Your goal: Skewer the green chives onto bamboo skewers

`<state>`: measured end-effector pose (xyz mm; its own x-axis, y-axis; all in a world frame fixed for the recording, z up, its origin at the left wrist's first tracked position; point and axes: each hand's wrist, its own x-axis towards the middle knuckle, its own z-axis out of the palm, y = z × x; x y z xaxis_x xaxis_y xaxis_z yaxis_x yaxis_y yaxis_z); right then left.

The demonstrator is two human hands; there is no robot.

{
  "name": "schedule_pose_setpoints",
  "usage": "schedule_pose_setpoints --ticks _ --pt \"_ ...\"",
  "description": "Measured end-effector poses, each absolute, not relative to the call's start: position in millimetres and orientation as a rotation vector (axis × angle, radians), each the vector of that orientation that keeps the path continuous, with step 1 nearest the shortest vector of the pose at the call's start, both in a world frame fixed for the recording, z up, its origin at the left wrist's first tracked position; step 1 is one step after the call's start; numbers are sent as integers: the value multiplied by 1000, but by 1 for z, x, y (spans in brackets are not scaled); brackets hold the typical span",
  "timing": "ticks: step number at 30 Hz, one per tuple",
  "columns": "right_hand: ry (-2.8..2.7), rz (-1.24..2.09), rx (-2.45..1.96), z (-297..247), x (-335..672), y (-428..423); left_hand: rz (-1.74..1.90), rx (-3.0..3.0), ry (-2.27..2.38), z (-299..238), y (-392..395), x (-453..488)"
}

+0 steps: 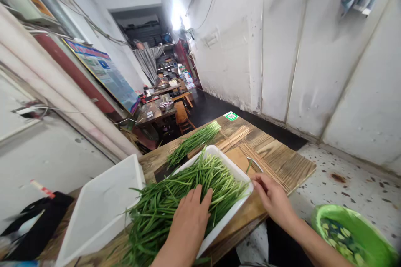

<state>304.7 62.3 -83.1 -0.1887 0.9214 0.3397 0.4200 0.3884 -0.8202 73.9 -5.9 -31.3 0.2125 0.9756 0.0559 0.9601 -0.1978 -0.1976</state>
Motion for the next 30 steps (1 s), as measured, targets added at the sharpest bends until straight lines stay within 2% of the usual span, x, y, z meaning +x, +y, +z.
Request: schedule_pose_setpoints --ticks 8,12,16,19,24,27,30 --pt "-1768 805 -1125 -81 299 42 34 -2287 -1901 37 3 66" --pt "-1742 907 -1085 -89 295 34 -158 -2163 -1860 17 29 53" --pt "-1666 1006 -1038 -94 295 25 25 -2253 -2103 -35 37 27" --pt "-1554 1183 -1010 -90 294 21 22 -2348 -2166 -52 34 15" --pt "-1455 1369 -1016 -82 291 19 -238 -2244 -1876 -22 15 36" --pt "-1449 1362 -1034 -80 290 20 -244 -2347 -1705 -3 -1 64" --pt "-1423 1401 -1025 -77 290 20 -209 -2376 -1782 1 -3 88"
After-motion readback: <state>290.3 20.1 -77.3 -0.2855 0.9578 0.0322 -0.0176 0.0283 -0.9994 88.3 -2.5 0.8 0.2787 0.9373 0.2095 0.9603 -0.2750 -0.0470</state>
